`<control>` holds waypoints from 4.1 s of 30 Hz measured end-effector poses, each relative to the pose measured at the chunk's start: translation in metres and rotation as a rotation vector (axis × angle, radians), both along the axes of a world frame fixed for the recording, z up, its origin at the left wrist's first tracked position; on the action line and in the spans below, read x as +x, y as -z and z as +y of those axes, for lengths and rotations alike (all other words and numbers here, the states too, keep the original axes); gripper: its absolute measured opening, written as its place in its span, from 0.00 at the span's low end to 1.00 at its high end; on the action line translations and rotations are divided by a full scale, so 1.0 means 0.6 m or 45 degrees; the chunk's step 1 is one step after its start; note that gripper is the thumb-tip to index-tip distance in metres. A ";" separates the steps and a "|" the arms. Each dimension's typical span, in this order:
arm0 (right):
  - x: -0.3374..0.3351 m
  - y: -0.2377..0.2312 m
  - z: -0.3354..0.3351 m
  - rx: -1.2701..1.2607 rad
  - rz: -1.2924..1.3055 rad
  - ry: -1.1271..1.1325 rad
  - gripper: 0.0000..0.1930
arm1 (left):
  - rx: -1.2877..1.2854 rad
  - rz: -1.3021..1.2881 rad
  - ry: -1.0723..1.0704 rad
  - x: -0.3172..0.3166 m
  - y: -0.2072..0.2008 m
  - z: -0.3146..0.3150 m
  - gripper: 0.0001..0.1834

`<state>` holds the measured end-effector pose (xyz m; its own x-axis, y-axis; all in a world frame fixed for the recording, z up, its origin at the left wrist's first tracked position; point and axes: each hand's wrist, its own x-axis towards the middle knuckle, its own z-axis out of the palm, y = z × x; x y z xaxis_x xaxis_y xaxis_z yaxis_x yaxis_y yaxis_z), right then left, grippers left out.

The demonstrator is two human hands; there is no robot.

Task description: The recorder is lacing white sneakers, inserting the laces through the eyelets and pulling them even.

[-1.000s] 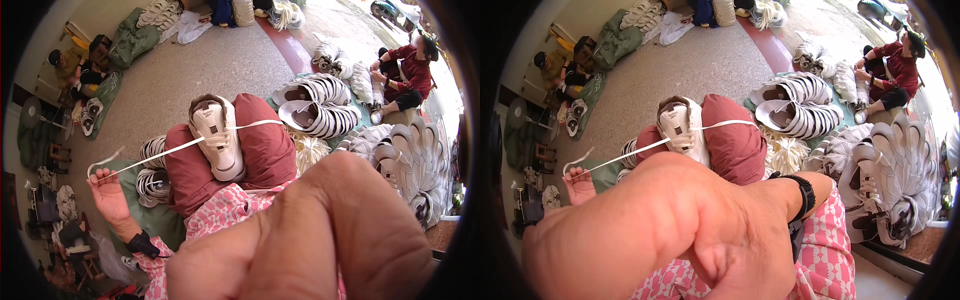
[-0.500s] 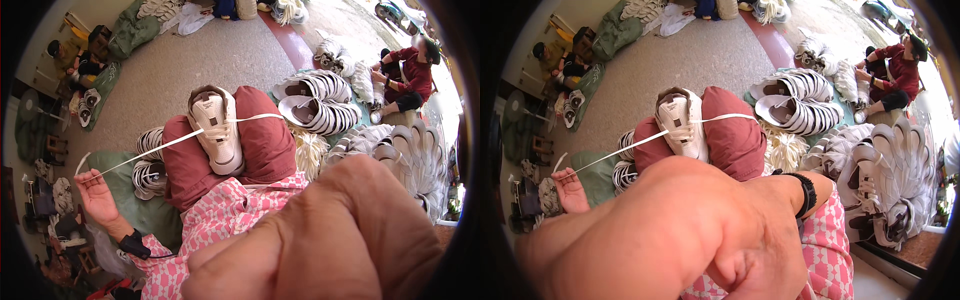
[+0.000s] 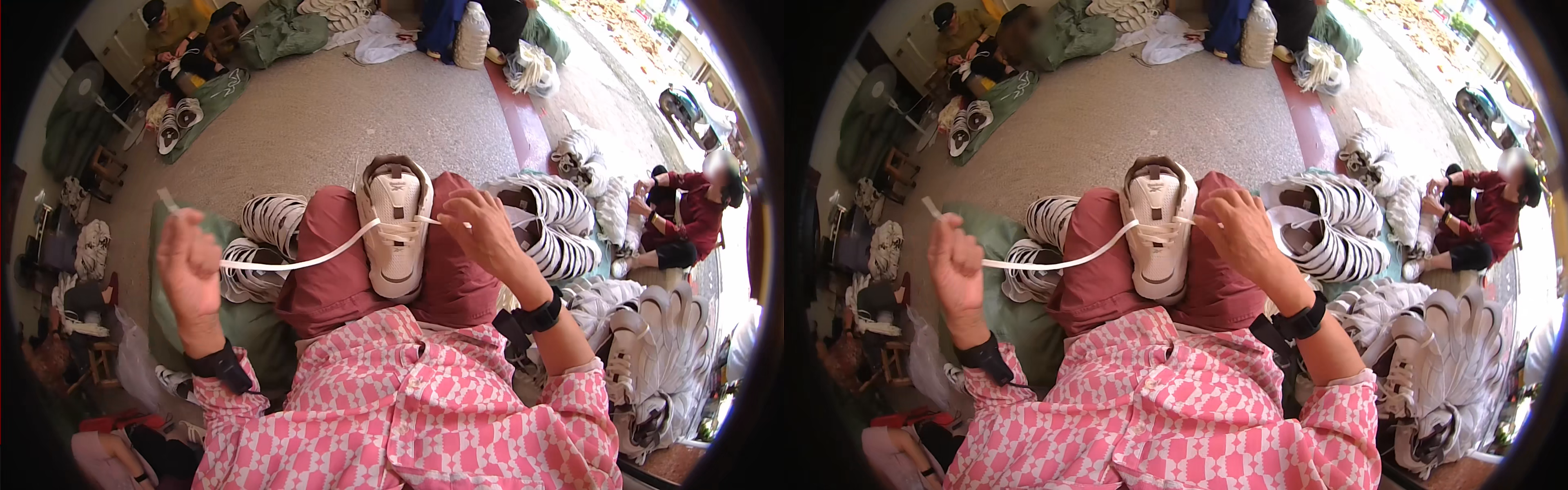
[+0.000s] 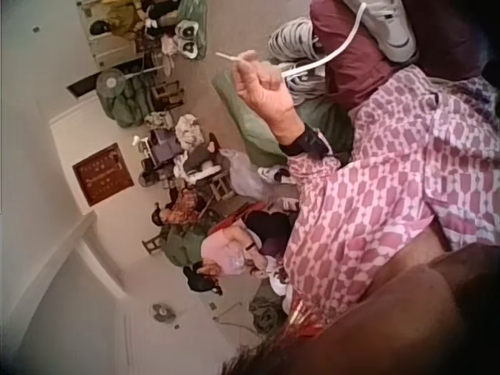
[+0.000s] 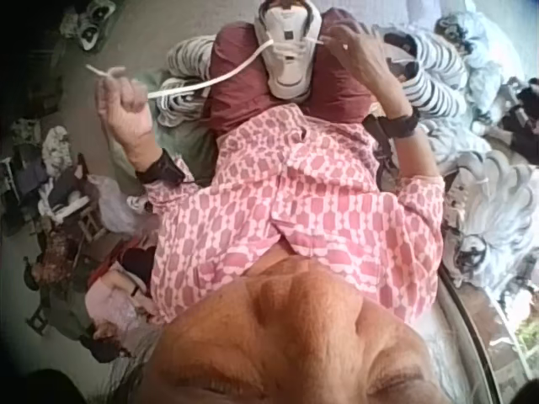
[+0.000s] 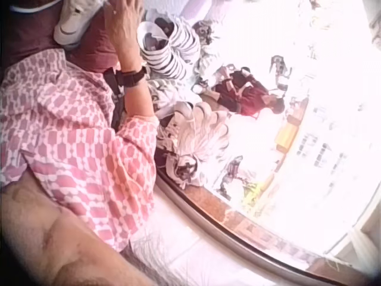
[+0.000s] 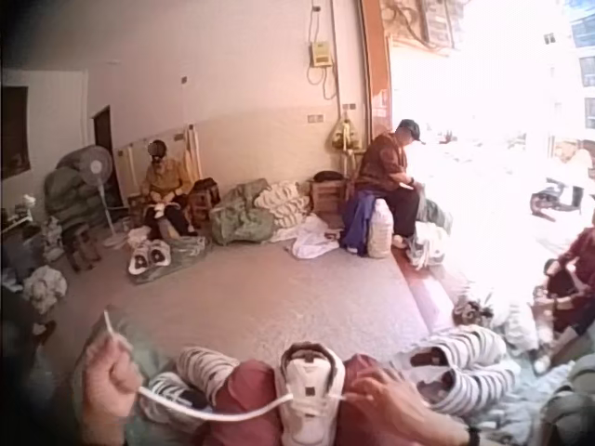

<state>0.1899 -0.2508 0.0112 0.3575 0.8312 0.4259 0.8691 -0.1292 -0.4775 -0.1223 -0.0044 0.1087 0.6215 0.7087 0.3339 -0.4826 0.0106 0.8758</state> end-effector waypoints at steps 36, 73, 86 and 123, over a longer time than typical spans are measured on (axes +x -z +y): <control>-0.039 0.030 -0.012 -0.126 0.494 -0.058 0.11 | 0.893 0.867 -0.141 0.262 0.195 -0.084 0.06; 0.163 0.055 -0.302 1.839 2.500 -0.275 0.08 | 1.382 0.710 -0.202 0.258 0.170 -0.084 0.22; 0.062 -0.041 -0.137 0.774 1.501 0.250 0.12 | 1.206 0.941 0.417 0.298 0.144 -0.001 0.43; 0.064 -0.055 -0.007 0.044 -0.573 0.461 0.06 | 0.569 0.944 0.730 0.315 0.166 0.016 0.25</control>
